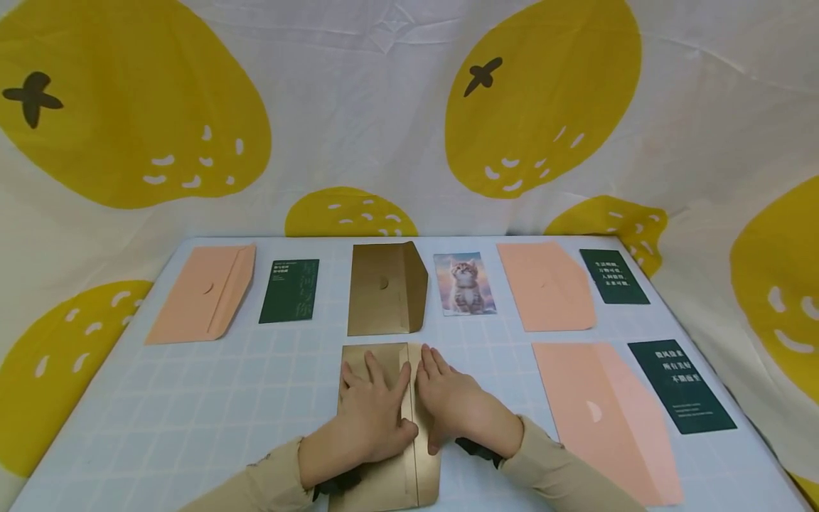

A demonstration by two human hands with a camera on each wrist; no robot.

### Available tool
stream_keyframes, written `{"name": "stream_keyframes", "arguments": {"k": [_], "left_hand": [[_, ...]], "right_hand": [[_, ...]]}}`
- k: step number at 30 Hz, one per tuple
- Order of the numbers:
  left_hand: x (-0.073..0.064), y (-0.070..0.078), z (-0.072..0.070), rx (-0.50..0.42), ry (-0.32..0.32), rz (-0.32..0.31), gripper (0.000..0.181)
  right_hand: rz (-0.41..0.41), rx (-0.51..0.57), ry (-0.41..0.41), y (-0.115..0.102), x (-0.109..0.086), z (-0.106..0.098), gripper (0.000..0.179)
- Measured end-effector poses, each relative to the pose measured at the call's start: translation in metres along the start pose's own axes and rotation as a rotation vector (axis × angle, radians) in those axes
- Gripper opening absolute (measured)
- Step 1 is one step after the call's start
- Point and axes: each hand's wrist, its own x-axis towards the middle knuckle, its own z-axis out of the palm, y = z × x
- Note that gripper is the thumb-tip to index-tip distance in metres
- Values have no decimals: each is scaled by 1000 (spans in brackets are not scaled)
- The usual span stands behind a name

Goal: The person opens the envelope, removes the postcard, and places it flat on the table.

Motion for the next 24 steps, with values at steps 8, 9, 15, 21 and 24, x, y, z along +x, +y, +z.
{"name": "stream_keyframes", "arguments": {"k": [8, 9, 15, 21, 24], "left_hand": [[-1, -15, -4, -262, 4, 89, 72], [-1, -16, -4, -272, 2, 93, 71], [0, -22, -3, -316, 53, 129, 58], [3, -30, -6, -366, 105, 192, 38], [3, -35, -8, -396, 81, 207, 34]], "right_hand": [[14, 14, -11, 0, 1, 1, 126], [14, 16, -10, 0, 0, 0, 127], [-5, 26, -3, 1, 0, 1, 127], [-25, 95, -13, 4, 1, 0, 130], [-28, 152, -24, 5, 1, 0, 127]]}}
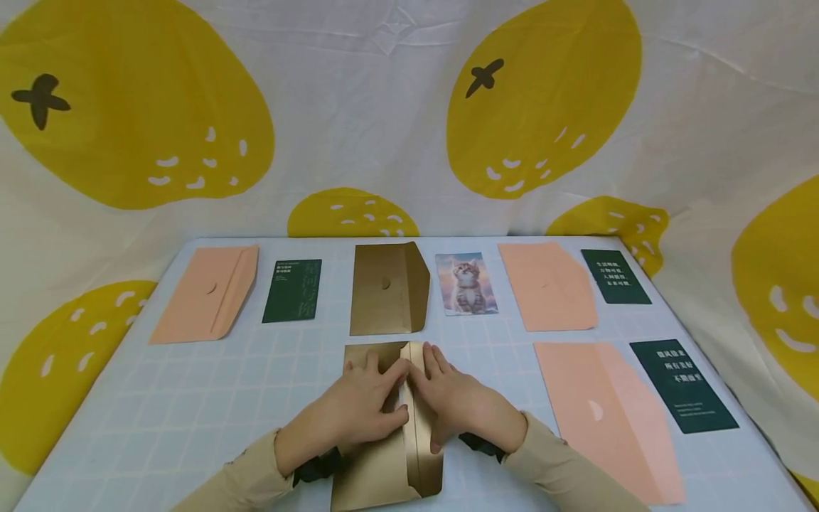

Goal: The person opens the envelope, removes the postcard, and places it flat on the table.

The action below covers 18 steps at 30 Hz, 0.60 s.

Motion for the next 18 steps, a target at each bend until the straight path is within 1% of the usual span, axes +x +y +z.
{"name": "stream_keyframes", "arguments": {"k": [3, 5, 7, 11, 13, 15, 18], "left_hand": [[0, -5, -3, -11, -22, 17, 31], [1, -7, -5, -10, -41, 28, 29], [1, -9, -7, -3, -63, 38, 32], [-1, -10, -10, 1, -113, 32, 39], [-2, -9, -13, -7, -130, 19, 42], [-4, -8, -14, -11, -140, 10, 43], [-5, -6, -16, -3, -142, 14, 48]], "right_hand": [[-8, 42, -3, 1, 0, 0, 121], [-18, 41, 3, 1, 0, 0, 115], [-22, 45, 5, 1, 0, 0, 110], [-45, 65, 12, 2, -1, -3, 97], [-71, 104, 23, 4, -2, -5, 88], [-118, 136, 46, 7, -4, -6, 78], [-172, 181, 89, 13, -6, -5, 69]]}}
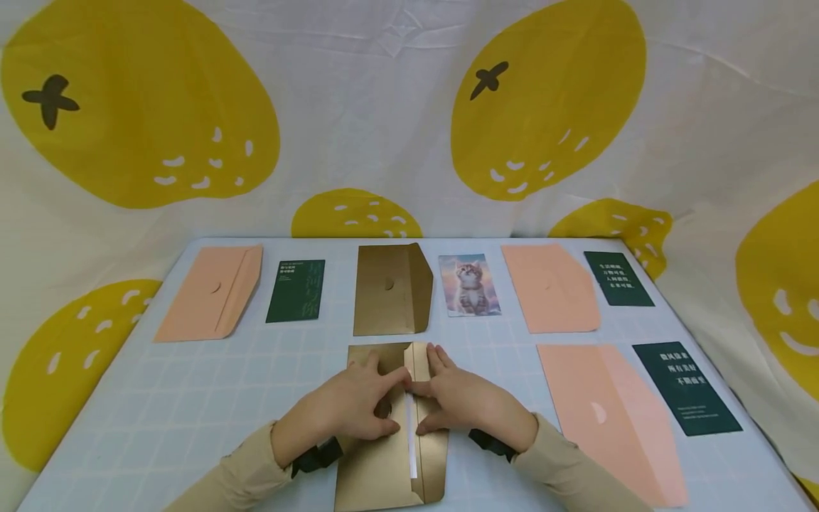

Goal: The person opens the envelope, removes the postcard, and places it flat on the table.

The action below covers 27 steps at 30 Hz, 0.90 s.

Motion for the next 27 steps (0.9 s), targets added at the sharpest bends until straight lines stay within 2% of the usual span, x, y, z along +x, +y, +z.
{"name": "stream_keyframes", "arguments": {"k": [5, 10, 16, 21, 25, 27], "left_hand": [[-1, 3, 1, 32, 3, 6, 57], [1, 3, 3, 55, 9, 17, 54], [2, 5, 7, 110, 13, 18, 53], [3, 6, 11, 172, 29, 15, 58], [3, 7, 12, 197, 39, 5, 63], [3, 8, 12, 206, 44, 5, 65]], "right_hand": [[-30, -5, 33, 11, -2, 0, 64], [2, -35, 19, 18, -5, -3, 58], [60, 4, 12, 28, -12, -6, 52], [43, 11, 21, 36, -13, -9, 48], [-14, 30, 120, 38, -11, -11, 46], [-20, 84, 194, 37, -8, -10, 43]]}}
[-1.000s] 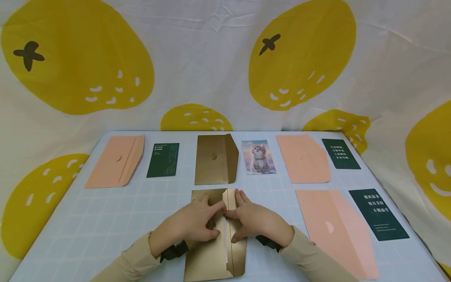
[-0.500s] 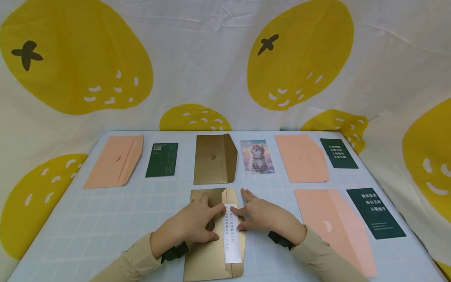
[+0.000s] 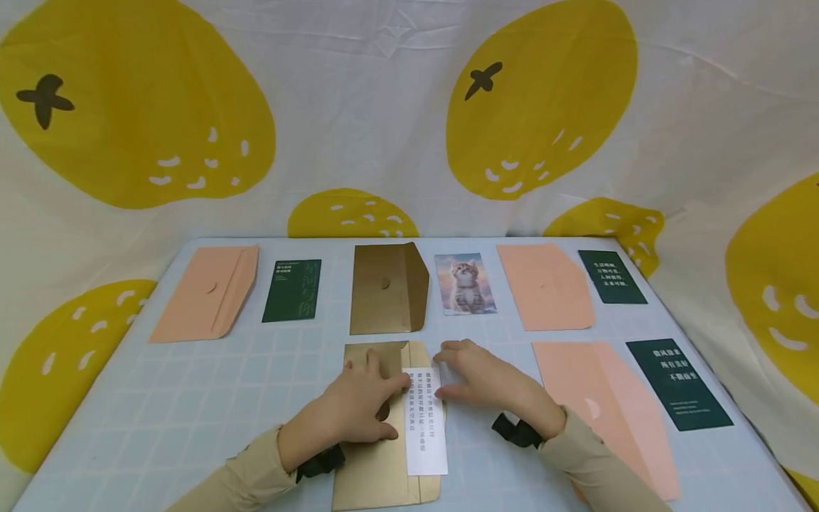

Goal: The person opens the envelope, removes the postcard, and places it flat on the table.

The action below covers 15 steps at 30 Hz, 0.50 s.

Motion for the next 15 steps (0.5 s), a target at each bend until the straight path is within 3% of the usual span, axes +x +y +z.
{"name": "stream_keyframes", "arguments": {"k": [2, 5, 10, 15], "left_hand": [[0, 0, -1, 7, 2, -2, 66], [0, 0, -1, 10, 1, -6, 67], [1, -1, 1, -2, 0, -9, 67], [3, -1, 3, -14, -5, -9, 67]], "right_hand": [[23, 80, 61, -1, 4, 1, 38], [125, 194, 100, 0, 11, 3, 34], [309, 303, 51, 4, 19, 6, 28], [345, 408, 6, 10, 24, 11, 28]]}}
